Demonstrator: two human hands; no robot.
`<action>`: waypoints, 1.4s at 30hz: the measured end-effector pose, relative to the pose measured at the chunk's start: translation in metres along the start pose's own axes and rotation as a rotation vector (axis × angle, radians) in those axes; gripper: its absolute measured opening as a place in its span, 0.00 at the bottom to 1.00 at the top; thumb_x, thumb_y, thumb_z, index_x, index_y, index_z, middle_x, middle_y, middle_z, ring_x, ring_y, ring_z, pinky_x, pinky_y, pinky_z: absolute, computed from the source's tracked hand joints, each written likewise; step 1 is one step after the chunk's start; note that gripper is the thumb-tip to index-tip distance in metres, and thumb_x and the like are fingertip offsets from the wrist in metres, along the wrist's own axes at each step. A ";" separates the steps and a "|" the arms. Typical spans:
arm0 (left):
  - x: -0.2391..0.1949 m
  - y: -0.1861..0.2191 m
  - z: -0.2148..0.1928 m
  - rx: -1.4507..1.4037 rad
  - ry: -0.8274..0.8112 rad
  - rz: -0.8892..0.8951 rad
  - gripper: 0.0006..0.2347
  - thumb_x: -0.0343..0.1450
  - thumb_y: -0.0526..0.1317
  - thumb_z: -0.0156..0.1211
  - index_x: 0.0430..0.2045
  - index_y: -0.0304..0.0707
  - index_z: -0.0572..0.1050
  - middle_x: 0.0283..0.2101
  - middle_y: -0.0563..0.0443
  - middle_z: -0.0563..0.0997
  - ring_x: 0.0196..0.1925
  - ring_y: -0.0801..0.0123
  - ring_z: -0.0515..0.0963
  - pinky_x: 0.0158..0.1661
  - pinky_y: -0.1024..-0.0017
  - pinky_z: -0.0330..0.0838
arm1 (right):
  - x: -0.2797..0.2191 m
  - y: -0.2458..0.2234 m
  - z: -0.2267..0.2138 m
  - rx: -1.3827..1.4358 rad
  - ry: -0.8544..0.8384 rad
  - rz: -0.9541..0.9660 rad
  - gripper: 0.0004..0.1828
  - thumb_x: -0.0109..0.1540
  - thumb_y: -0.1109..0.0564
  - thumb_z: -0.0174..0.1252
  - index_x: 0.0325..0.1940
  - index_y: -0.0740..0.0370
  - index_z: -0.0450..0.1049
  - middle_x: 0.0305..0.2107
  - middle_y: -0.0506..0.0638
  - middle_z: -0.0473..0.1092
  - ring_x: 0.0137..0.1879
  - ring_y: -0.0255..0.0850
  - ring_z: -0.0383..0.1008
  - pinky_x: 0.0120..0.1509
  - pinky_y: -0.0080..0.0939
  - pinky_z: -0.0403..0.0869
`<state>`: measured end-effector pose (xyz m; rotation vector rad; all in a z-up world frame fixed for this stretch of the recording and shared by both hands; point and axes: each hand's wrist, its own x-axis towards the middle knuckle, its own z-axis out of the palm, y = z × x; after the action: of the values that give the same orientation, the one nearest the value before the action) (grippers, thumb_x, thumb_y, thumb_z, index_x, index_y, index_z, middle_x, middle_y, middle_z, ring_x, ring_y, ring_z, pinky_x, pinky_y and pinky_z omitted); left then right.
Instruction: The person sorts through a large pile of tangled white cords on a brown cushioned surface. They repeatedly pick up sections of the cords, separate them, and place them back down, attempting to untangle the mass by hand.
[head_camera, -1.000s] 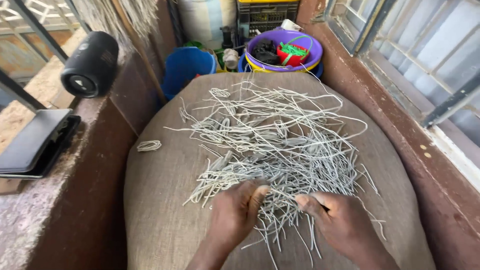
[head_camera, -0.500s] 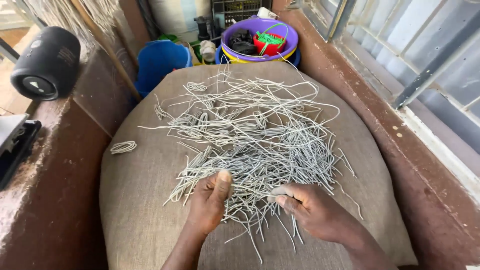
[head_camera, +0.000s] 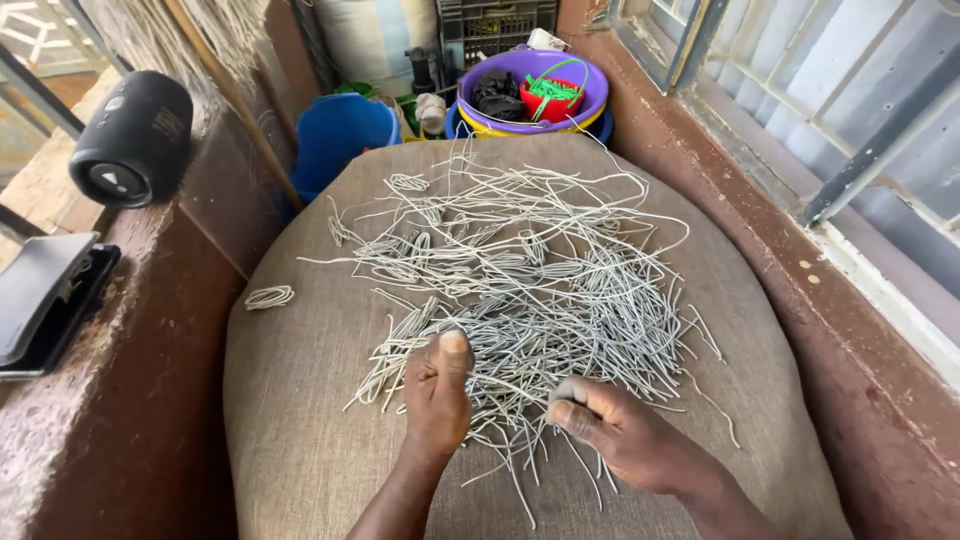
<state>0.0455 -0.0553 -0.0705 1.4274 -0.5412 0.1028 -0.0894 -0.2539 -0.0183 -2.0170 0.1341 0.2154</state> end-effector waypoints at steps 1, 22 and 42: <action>0.002 -0.002 -0.003 0.086 0.027 0.062 0.25 0.79 0.59 0.47 0.11 0.55 0.54 0.15 0.66 0.57 0.20 0.75 0.60 0.53 0.62 0.69 | 0.002 -0.004 0.002 -0.047 0.004 0.001 0.20 0.70 0.37 0.51 0.39 0.52 0.76 0.30 0.41 0.68 0.36 0.34 0.65 0.45 0.36 0.67; 0.012 0.029 -0.006 0.805 -0.033 0.452 0.12 0.76 0.46 0.55 0.53 0.49 0.77 0.58 0.48 0.81 0.60 0.61 0.79 0.71 0.41 0.51 | -0.007 -0.010 -0.008 -0.335 0.180 0.298 0.15 0.70 0.40 0.52 0.47 0.42 0.82 0.19 0.40 0.70 0.29 0.33 0.66 0.41 0.36 0.69; -0.014 0.044 0.000 0.749 -0.655 0.114 0.24 0.79 0.50 0.19 0.35 0.42 0.72 0.28 0.49 0.76 0.30 0.62 0.75 0.36 0.62 0.73 | -0.006 -0.004 -0.041 -0.831 0.318 -0.023 0.18 0.67 0.30 0.50 0.41 0.36 0.80 0.29 0.30 0.78 0.33 0.33 0.78 0.41 0.44 0.77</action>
<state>0.0161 -0.0444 -0.0362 2.1723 -1.2087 -0.0909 -0.0911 -0.2891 0.0048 -2.8717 0.2504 -0.0918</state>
